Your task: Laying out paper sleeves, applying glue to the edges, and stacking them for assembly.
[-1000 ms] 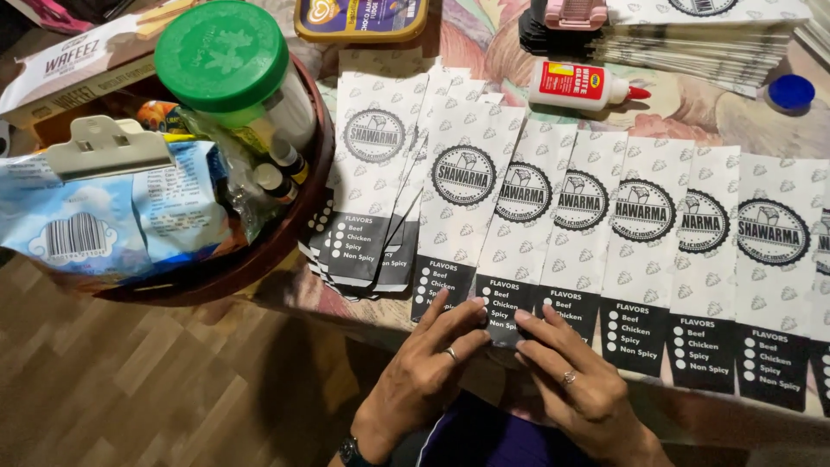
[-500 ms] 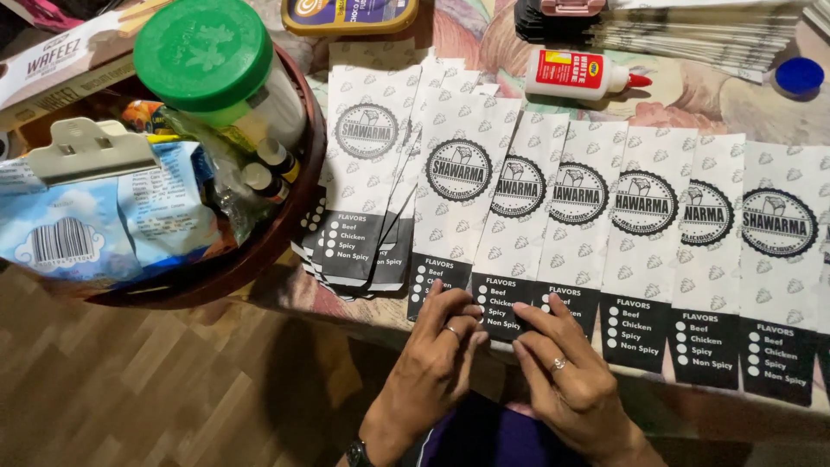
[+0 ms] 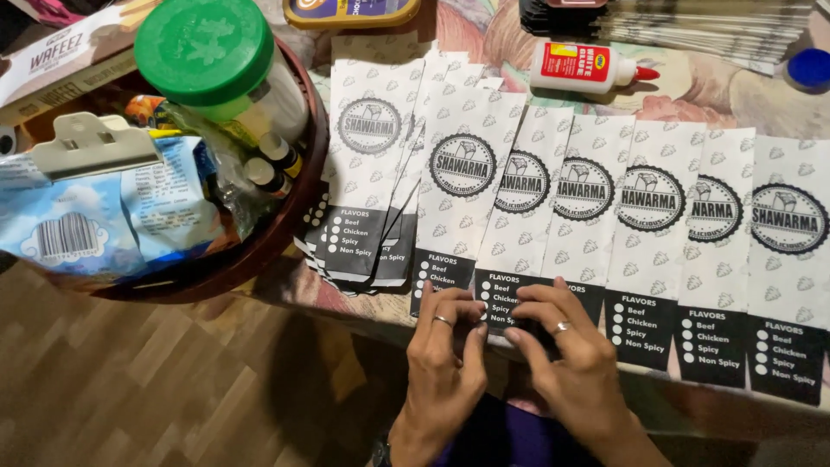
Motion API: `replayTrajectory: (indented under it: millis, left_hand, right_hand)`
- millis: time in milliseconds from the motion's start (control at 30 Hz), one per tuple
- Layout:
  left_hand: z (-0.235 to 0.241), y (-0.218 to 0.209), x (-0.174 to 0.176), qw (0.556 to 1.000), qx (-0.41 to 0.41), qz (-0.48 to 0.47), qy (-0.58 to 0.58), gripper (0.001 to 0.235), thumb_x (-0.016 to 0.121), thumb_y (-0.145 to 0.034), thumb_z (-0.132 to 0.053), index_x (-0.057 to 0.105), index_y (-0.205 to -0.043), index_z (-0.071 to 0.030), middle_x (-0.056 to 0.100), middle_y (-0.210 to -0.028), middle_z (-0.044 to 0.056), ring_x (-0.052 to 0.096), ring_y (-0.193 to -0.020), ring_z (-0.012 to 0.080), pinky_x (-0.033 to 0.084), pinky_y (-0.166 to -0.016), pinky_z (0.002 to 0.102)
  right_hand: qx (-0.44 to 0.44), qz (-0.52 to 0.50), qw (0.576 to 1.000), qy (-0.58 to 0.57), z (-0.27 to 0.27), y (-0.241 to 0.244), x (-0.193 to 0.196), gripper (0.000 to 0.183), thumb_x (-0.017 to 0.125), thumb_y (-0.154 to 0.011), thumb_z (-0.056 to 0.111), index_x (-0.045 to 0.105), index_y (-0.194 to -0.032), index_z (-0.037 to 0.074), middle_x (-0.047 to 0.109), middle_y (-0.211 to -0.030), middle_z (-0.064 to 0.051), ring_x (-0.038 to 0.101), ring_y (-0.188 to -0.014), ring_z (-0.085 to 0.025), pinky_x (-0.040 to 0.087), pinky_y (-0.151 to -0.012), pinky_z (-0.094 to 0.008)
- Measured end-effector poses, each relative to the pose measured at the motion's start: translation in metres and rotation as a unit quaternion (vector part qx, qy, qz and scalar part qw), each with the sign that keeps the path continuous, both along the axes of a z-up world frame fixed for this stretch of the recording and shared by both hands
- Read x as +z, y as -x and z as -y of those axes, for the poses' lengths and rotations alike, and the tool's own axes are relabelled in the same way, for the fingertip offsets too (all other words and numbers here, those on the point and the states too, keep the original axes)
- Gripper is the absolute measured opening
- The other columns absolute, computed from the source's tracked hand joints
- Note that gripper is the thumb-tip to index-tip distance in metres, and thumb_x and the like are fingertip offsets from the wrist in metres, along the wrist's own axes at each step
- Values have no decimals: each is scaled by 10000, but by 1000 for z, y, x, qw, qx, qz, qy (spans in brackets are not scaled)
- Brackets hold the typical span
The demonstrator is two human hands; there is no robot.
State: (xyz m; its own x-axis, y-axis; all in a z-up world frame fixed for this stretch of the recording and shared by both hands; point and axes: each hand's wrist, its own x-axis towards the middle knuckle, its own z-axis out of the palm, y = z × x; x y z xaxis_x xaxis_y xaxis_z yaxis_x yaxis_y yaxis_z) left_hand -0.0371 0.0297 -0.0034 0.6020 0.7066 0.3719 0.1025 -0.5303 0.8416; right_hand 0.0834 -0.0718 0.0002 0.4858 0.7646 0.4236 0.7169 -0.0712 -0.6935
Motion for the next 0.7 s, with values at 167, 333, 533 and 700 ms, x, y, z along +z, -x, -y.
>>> replayTrajectory:
  millis: [167, 333, 533, 700]
  left_hand:
    - [7, -4, -9, 999, 29, 33, -30, 213, 589, -840, 140, 619, -1033, 56, 676, -996, 141, 707, -1027, 295, 306, -1236, 605]
    - [12, -6, -13, 996, 49, 15, -68, 342, 797, -883, -127, 588, -1106, 25, 628, -1085, 165, 641, -1115, 302, 282, -1218, 622]
    - [6, -4, -1, 998, 37, 39, 16, 155, 628, -931, 1, 554, -1060, -42, 627, -993, 78, 645, -958, 257, 334, -1219, 549]
    - [11, -7, -6, 997, 61, 49, 3, 177, 630, -920, 21, 581, -1083, -27, 654, -991, 85, 668, -927, 253, 337, -1222, 521]
  right_hand:
    - [3, -71, 996, 51, 7, -12, 7, 151, 733, -819, -8, 708, -933, 89, 757, -1180, -55, 720, -1148, -192, 522, -1031, -311]
    - [9, -65, 997, 38, 2, -11, 11, 159, 745, -800, -28, 700, -924, 60, 753, -1146, -82, 719, -1109, -201, 434, -1216, -443]
    - [16, -77, 996, 44, 4, -13, 13, 159, 738, -795, 1, 700, -936, 65, 750, -1149, -87, 720, -1086, -192, 371, -1252, -472]
    - [-14, -3, 1000, 26, -7, -5, -7, 165, 755, -848, 81, 691, -998, 54, 706, -1073, -80, 693, -1035, -181, 289, -1297, -488]
